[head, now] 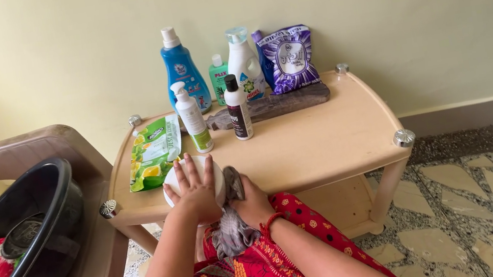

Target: Cleaning and organizing various household cleaning products and a washbasin.

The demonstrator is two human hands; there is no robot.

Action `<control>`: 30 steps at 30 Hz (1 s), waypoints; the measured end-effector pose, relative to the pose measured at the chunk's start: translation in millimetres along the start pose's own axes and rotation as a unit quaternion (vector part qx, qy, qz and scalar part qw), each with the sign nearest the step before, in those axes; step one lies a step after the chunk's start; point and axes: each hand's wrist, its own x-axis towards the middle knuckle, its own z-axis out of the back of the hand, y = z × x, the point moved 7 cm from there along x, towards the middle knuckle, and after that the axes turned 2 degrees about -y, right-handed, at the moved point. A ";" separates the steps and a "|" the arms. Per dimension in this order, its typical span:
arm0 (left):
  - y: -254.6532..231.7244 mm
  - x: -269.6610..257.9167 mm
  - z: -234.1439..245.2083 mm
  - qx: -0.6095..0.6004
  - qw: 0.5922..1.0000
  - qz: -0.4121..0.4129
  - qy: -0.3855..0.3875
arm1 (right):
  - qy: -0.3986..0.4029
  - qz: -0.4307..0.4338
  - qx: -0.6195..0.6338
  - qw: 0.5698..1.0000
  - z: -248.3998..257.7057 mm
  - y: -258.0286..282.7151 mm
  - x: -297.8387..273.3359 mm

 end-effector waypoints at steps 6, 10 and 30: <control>3.5 8.0 -3.7 0.006 1.000 -0.008 -0.013 | -0.056 0.227 -0.064 0.970 25.7 95.1 -31.9; 0.1 7.1 -2.9 -0.002 1.000 -0.002 0.005 | -0.027 0.109 -0.145 0.983 13.8 39.2 -9.3; -4.6 31.4 2.1 0.089 0.992 0.049 0.077 | -0.084 0.243 -0.111 0.960 27.2 97.6 -22.4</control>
